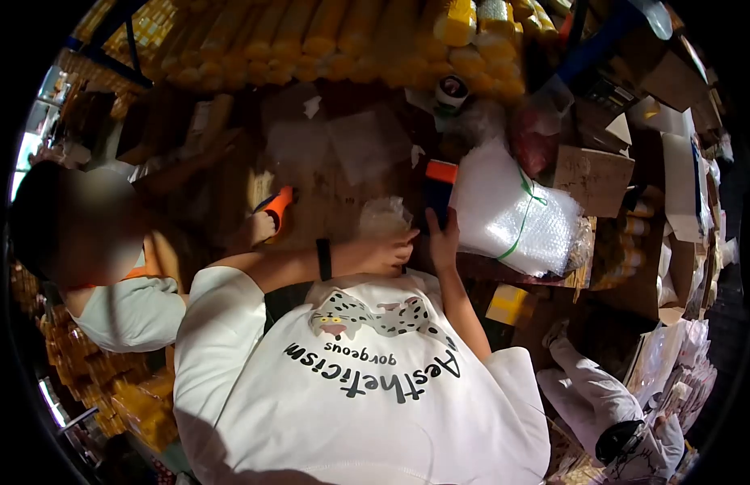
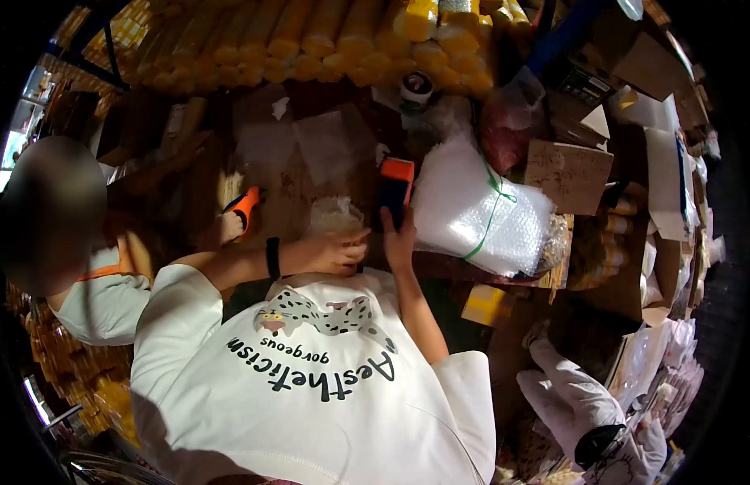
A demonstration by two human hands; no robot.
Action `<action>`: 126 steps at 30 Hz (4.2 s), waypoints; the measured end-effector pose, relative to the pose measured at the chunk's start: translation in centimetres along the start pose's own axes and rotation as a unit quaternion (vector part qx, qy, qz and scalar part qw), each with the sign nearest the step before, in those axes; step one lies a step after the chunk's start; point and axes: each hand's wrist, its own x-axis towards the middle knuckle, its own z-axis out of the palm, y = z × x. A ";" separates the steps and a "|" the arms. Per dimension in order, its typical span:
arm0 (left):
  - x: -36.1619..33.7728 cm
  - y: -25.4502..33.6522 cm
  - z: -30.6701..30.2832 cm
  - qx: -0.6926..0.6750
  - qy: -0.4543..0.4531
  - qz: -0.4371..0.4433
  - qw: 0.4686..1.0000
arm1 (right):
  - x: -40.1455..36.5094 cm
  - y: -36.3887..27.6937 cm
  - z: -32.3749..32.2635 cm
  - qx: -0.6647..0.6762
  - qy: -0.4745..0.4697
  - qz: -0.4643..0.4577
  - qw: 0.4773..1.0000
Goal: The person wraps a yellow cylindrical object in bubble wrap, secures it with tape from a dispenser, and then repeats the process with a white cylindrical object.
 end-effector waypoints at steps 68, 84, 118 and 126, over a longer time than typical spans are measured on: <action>-0.9 2.0 3.2 -0.355 0.378 -0.443 0.731 | -4.9 -4.5 -0.6 -0.092 -0.033 -0.007 0.995; 3.3 -0.1 4.1 -0.273 0.444 -0.591 0.616 | -7.3 -1.6 3.3 0.016 0.066 -0.053 0.996; 5.1 1.7 2.3 -0.342 0.365 -0.459 0.735 | -8.9 -1.8 -2.8 -0.005 0.030 -0.051 0.998; 5.5 4.7 0.9 -0.297 0.403 -0.594 0.629 | -6.8 -2.4 -3.2 -0.015 -0.070 -0.083 0.994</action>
